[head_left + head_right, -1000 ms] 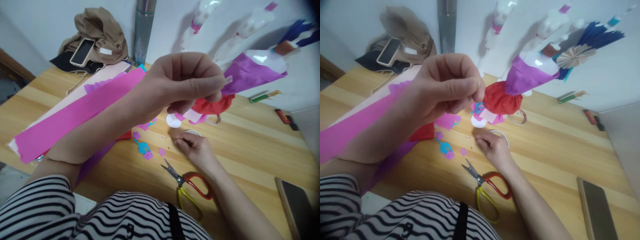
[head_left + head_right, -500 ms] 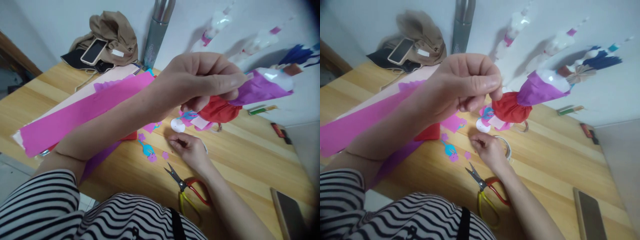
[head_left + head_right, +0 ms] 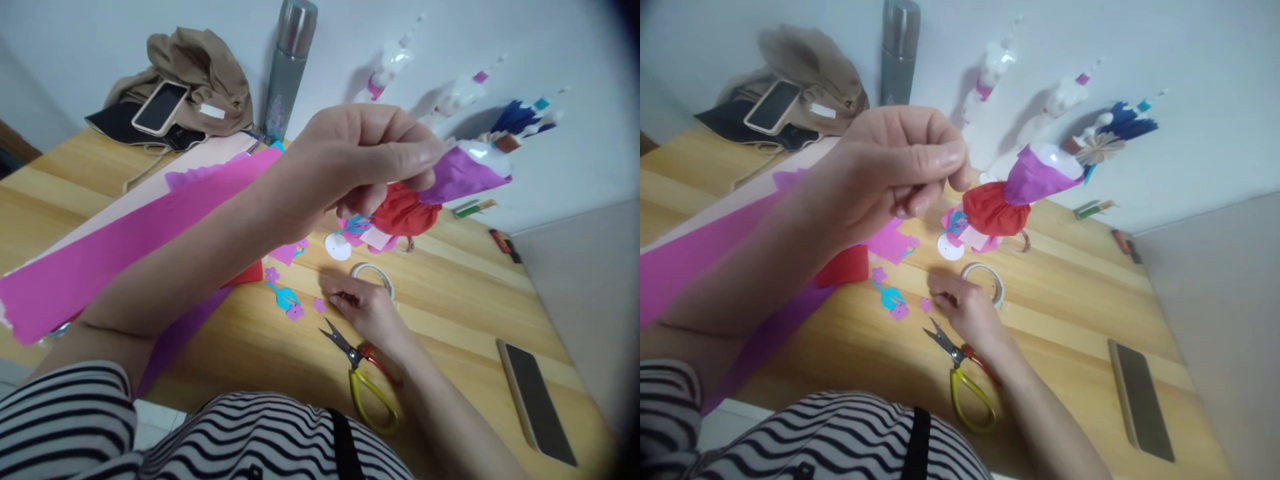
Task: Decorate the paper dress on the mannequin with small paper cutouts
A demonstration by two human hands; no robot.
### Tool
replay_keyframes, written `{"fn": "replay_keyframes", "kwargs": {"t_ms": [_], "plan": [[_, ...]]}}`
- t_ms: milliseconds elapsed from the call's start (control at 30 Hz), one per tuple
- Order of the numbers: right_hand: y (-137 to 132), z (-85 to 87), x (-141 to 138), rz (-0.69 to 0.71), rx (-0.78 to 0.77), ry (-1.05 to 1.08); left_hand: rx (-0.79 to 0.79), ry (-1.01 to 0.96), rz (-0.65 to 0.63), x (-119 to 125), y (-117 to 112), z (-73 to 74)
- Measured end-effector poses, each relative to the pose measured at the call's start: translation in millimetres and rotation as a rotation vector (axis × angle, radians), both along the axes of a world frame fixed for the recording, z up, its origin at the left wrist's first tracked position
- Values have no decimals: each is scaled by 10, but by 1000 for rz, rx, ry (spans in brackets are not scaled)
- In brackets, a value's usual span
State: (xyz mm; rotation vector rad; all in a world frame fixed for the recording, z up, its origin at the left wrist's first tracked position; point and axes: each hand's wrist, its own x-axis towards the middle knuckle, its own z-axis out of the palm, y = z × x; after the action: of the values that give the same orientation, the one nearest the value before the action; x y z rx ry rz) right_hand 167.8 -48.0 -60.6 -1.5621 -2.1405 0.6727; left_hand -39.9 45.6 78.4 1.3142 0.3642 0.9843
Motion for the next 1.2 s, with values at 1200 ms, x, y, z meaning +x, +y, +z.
{"fn": "replay_keyframes", "kwargs": {"t_ms": [1200], "plan": [[31,78,-37,224,-58,127,-217,356,49,273,-51,-143]]}}
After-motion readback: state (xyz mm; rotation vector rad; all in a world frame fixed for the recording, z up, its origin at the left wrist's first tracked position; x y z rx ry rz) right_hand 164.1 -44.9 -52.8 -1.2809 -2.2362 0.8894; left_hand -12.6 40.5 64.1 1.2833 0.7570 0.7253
